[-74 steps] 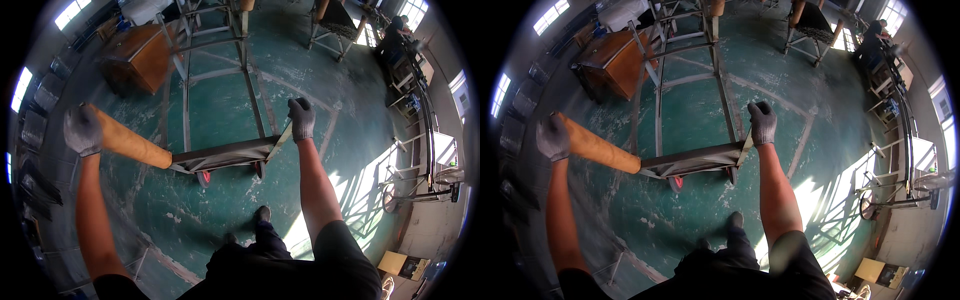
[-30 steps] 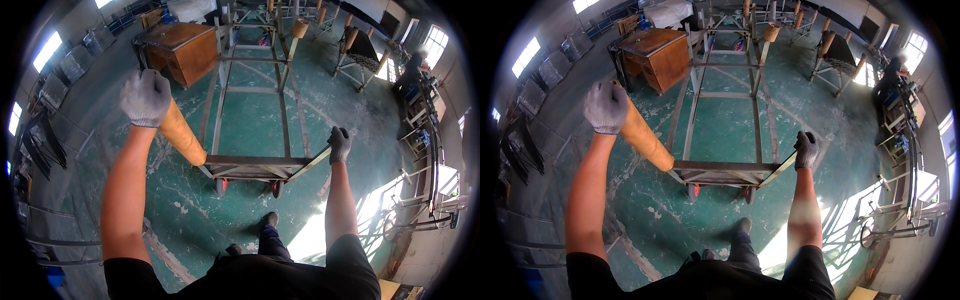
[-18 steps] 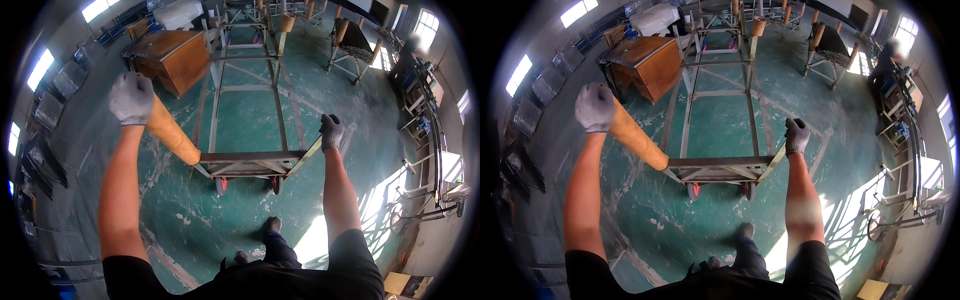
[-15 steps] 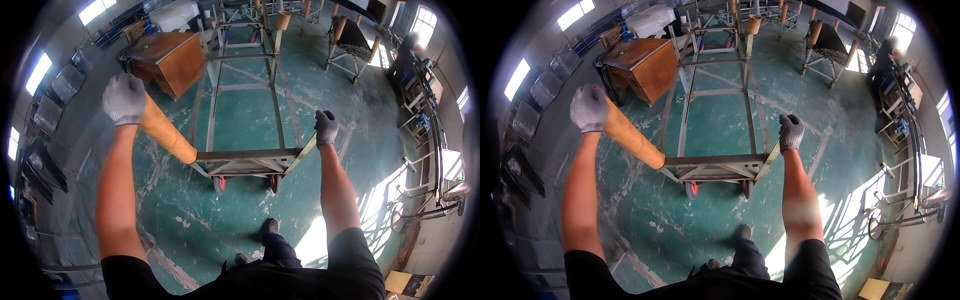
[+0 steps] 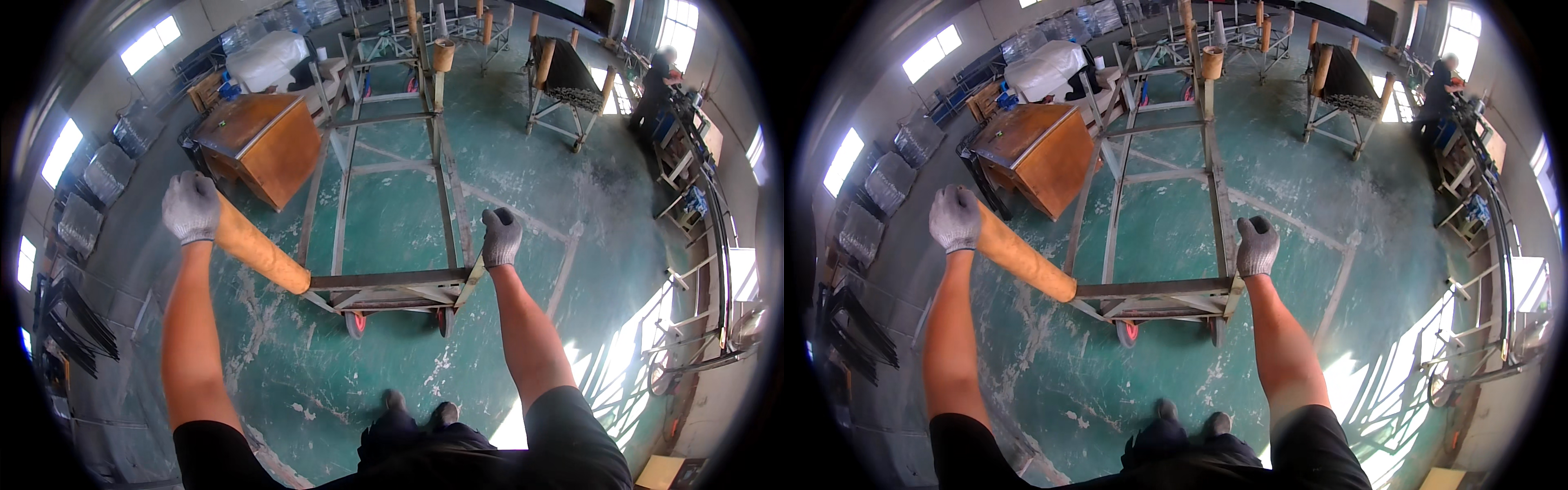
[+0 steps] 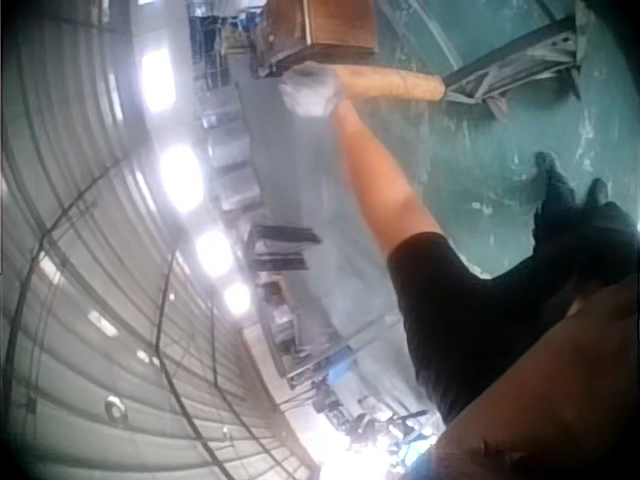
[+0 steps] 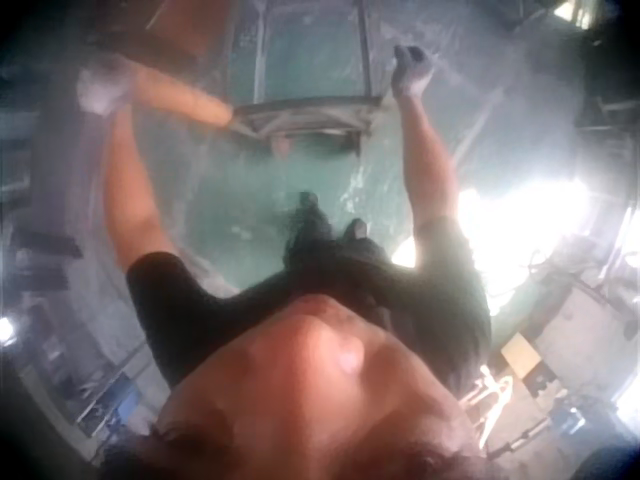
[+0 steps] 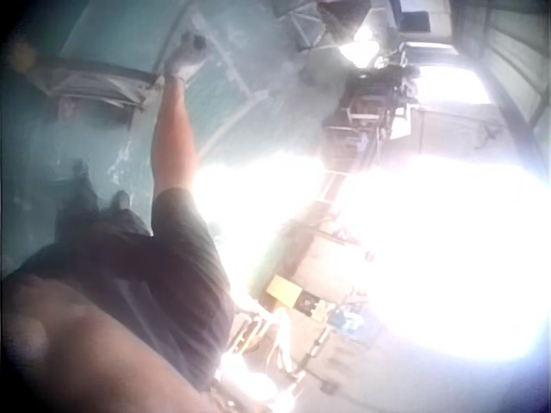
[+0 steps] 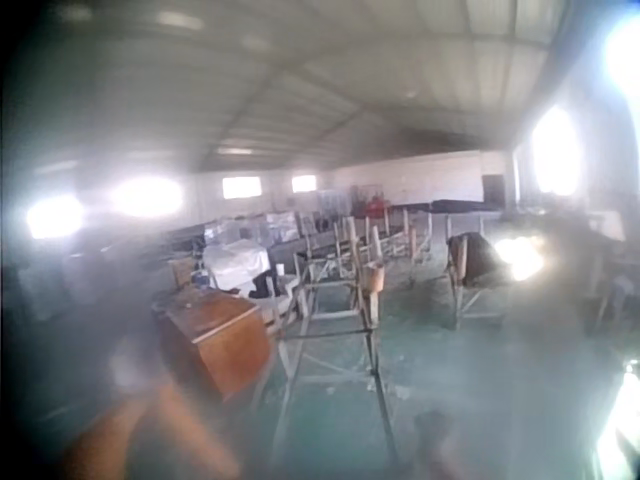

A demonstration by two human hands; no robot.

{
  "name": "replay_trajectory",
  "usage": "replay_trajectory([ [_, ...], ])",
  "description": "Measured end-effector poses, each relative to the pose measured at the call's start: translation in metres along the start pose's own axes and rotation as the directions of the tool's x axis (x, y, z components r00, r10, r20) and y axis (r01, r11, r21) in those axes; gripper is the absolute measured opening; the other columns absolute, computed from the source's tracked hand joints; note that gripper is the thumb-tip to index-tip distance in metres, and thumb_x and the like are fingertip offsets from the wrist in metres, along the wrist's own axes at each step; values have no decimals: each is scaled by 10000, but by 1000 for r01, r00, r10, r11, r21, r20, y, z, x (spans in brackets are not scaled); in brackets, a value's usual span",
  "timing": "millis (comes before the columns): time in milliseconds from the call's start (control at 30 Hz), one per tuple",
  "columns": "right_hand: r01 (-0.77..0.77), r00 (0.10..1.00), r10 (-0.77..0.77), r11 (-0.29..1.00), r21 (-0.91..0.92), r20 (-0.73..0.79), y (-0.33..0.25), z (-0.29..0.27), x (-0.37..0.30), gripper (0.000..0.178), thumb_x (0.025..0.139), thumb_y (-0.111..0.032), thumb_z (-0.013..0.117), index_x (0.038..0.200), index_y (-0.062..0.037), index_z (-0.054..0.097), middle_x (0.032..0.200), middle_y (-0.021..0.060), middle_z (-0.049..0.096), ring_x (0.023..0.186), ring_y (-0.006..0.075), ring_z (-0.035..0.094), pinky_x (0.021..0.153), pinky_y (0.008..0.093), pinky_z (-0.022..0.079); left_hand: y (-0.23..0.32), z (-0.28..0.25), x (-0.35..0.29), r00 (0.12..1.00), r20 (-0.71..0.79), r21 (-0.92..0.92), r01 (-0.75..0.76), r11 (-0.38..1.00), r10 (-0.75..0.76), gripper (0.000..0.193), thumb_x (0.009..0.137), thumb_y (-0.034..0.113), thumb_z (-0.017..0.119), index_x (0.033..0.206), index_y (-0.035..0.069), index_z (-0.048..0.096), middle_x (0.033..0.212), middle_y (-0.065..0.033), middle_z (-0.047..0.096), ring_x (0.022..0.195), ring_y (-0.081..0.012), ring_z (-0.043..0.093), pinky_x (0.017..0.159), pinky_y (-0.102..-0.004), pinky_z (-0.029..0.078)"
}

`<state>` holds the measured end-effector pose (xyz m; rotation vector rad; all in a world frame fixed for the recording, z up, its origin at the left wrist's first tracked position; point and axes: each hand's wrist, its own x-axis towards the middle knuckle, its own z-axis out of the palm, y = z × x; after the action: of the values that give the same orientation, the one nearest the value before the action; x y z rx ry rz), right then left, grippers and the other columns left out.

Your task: The person operates a metal cutting machine, then picks up a bundle of cut metal rods and places them onto a wheeled cart. The person moves the cart across the workshop floor and positions it near other racks.

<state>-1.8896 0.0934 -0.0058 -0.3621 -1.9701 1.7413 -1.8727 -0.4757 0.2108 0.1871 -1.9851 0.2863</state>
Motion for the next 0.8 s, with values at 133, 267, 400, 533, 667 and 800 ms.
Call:
replay_trajectory([
  [133, 15, 1000, -15, 999, 29, -10, 4, 24, 40, 269, 945, -208, 743, 889, 51, 699, 747, 66, 620, 762, 138, 534, 741, 359, 498, 17, 49, 22, 1000, -3, -14, -17, 1000, 17, 142, 937, 240, 681, 882, 113, 716, 914, -138, 721, 848, -417, 723, 758, -564, 589],
  [267, -20, 998, 21, 1000, 13, -55, 11, 50, 80, 289, 929, -243, 747, 872, 39, 716, 735, 53, 621, 748, 134, 549, 722, 344, 485, 29, 95, 43, 1000, -4, -10, -15, 1000, 15, 155, 938, 243, 680, 875, 105, 709, 888, -146, 714, 810, -425, 720, 738, -567, 586],
  [400, -50, 994, 52, 999, 19, -98, 25, 69, 123, 301, 906, -266, 747, 844, 28, 728, 707, 47, 619, 725, 134, 555, 702, 347, 476, 51, 133, 69, 998, -42, -61, -44, 997, 42, 168, 935, 241, 682, 847, 99, 703, 877, -150, 714, 778, -425, 717, 730, -579, 582],
  [533, -15, 997, 14, 1000, -19, -73, 25, 100, 164, 288, 901, -251, 739, 834, 29, 720, 693, 44, 601, 708, 142, 542, 693, 358, 471, 52, 179, 91, 997, -53, -98, -63, 993, 58, 166, 931, 216, 693, 831, 84, 689, 861, -160, 691, 782, -434, 701, 728, -590, 566],
  [667, -12, 996, 10, 1000, -26, -92, 34, 121, 206, 286, 892, -247, 727, 836, 33, 714, 690, 61, 592, 699, 153, 532, 687, 380, 473, 85, 206, 104, 998, 26, -129, -55, 990, 59, 155, 933, 201, 697, 839, 78, 692, 854, -167, 685, 806, -441, 701, 745, -588, 562],
  [800, -24, 995, 21, 999, -27, -103, 42, 141, 252, 306, 894, -261, 717, 840, 39, 724, 686, 82, 596, 699, 159, 542, 700, 383, 480, 103, 238, 118, 997, 24, -240, -63, 969, 70, 167, 934, 216, 704, 839, 79, 701, 865, -188, 710, 804, -449, 715, 753, -593, 569],
])
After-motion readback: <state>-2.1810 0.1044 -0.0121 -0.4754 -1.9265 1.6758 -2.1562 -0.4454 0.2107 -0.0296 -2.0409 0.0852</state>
